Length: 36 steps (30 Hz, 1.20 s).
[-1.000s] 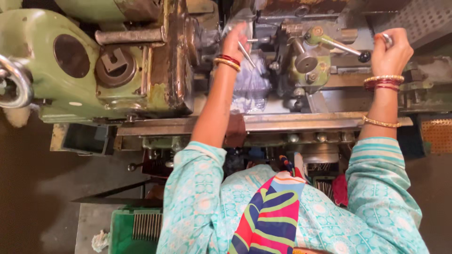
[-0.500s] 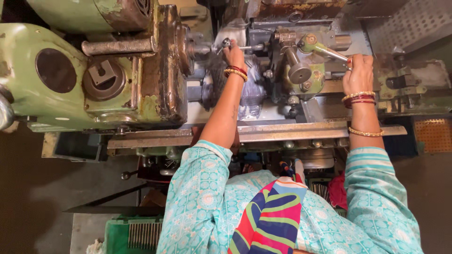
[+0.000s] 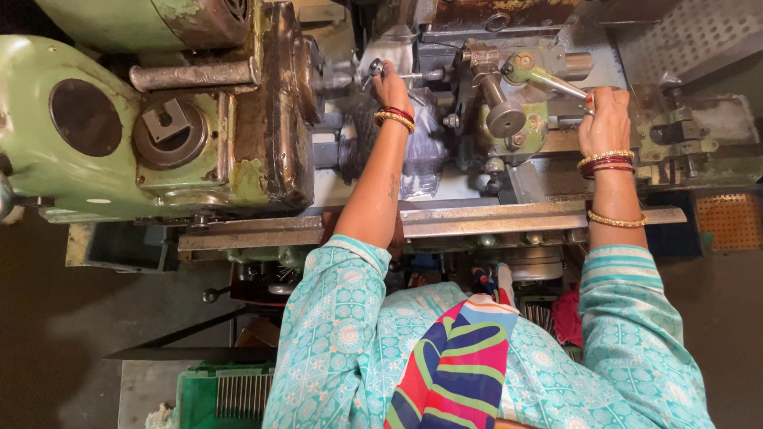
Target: The person repeatedly picks up metal rods from a green crate, inserts them into a grinding machine, and operates the machine's levers to process each rod. The person then removes the processed rods and places them back into the crate.
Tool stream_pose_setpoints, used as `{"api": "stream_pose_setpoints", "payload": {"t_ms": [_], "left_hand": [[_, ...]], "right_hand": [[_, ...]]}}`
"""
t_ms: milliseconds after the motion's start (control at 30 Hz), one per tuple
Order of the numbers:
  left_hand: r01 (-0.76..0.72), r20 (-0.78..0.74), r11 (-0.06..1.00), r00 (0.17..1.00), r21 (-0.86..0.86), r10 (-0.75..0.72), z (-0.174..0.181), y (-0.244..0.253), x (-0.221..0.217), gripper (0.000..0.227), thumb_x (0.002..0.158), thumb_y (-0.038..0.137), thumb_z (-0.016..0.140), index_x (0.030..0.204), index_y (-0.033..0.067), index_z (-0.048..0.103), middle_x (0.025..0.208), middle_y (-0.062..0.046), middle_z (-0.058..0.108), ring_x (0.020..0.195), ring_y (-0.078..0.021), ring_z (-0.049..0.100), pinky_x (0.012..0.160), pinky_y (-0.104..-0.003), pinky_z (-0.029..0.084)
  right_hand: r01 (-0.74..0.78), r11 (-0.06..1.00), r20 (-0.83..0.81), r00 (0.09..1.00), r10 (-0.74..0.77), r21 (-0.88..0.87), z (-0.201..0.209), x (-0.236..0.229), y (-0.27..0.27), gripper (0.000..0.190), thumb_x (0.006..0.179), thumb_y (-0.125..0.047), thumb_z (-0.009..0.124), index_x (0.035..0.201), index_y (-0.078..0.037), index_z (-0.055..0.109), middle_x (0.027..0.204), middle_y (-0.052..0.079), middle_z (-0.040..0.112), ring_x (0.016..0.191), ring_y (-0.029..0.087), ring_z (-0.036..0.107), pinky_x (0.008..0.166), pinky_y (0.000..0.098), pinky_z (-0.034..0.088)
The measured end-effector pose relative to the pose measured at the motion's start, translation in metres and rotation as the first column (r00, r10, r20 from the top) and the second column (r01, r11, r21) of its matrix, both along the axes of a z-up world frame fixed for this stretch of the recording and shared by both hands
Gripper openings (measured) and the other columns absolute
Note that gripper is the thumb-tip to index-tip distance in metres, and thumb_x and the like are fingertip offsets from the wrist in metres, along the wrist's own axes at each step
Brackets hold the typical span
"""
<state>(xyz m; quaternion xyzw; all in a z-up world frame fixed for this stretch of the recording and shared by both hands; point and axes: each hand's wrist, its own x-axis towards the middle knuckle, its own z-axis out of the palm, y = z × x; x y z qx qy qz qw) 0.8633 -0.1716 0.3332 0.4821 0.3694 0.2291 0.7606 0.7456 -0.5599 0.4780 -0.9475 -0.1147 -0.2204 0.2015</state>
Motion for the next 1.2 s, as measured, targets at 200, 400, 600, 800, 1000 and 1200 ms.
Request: {"api": "stream_pose_setpoints", "payload": {"t_ms": [200, 400, 600, 800, 1000, 1200], "left_hand": [[-0.011, -0.022, 1.0, 1.0, 0.006, 0.011, 0.01, 0.0, -0.005, 0.055, 0.097, 0.039, 0.057, 0.135, -0.0019, 0.059, 0.148, -0.026, 0.046, 0.129, -0.0395, 0.055, 0.104, -0.049, 0.046], [-0.04, 0.012, 0.999, 0.999, 0.009, 0.04, 0.008, -0.002, -0.003, 0.051, 0.097, 0.036, 0.058, 0.131, -0.0022, 0.062, 0.143, -0.027, 0.049, 0.123, -0.0399, 0.059, 0.1, -0.049, 0.049], [-0.104, 0.039, 0.988, 0.994, 0.116, 0.1, 0.002, -0.004, 0.001, 0.044, 0.097, 0.033, 0.06, 0.118, -0.005, 0.069, 0.126, -0.026, 0.063, 0.107, -0.0369, 0.066, 0.09, -0.046, 0.051], [-0.113, 0.076, 0.985, 0.992, 0.132, 0.103, 0.002, -0.007, -0.002, 0.044, 0.094, 0.034, 0.065, 0.098, -0.0093, 0.072, 0.096, -0.02, 0.072, 0.087, -0.0318, 0.067, 0.081, -0.043, 0.053], [-0.051, 0.066, 0.996, 0.997, 0.08, 0.046, -0.016, 0.012, 0.007, 0.048, 0.09, 0.041, 0.069, 0.093, -0.0069, 0.075, 0.09, -0.016, 0.072, 0.085, -0.0278, 0.067, 0.079, -0.041, 0.051], [-0.108, 0.16, 0.941, 0.973, -0.322, 0.167, -0.035, 0.029, 0.029, 0.051, 0.081, 0.037, 0.079, 0.11, -0.0051, 0.073, 0.111, -0.011, 0.072, 0.102, -0.0244, 0.064, 0.09, -0.038, 0.049]], "right_hand": [[-0.003, 1.0, 0.001, 1.0, 0.003, 0.003, -0.001, 0.0, 0.001, 0.025, 0.097, 0.008, 0.055, 0.117, -0.006, 0.059, 0.115, 0.027, 0.054, 0.093, 0.05, 0.061, 0.082, 0.056, 0.049], [-0.024, 1.0, 0.004, 1.0, 0.024, 0.012, 0.001, -0.001, 0.0, 0.023, 0.099, 0.006, 0.056, 0.119, -0.006, 0.059, 0.113, 0.027, 0.053, 0.092, 0.049, 0.06, 0.082, 0.0555, 0.049], [-0.035, 0.999, 0.004, 0.999, 0.035, 0.004, -0.011, 0.003, -0.008, 0.023, 0.1, 0.006, 0.056, 0.119, -0.006, 0.059, 0.112, 0.027, 0.052, 0.093, 0.05, 0.06, 0.083, 0.0558, 0.049], [-0.118, 0.978, -0.138, 0.986, 0.095, -0.172, 0.007, 0.028, -0.028, 0.014, 0.1, -0.003, 0.058, 0.111, -0.002, 0.065, 0.112, 0.032, 0.062, 0.098, 0.052, 0.062, 0.087, 0.0559, 0.05], [0.165, 0.986, -0.513, 0.847, -0.138, 0.008, 0.021, 0.032, -0.01, 0.028, 0.108, -0.021, 0.047, 0.12, -0.012, 0.071, 0.104, 0.024, 0.07, 0.093, 0.046, 0.07, 0.086, 0.0558, 0.054], [0.189, 0.964, -0.159, 0.963, -0.22, -0.188, -0.012, 0.012, 0.002, 0.021, 0.098, -0.013, 0.06, 0.113, -0.004, 0.071, 0.106, 0.031, 0.066, 0.093, 0.053, 0.064, 0.08, 0.0607, 0.05]]}}
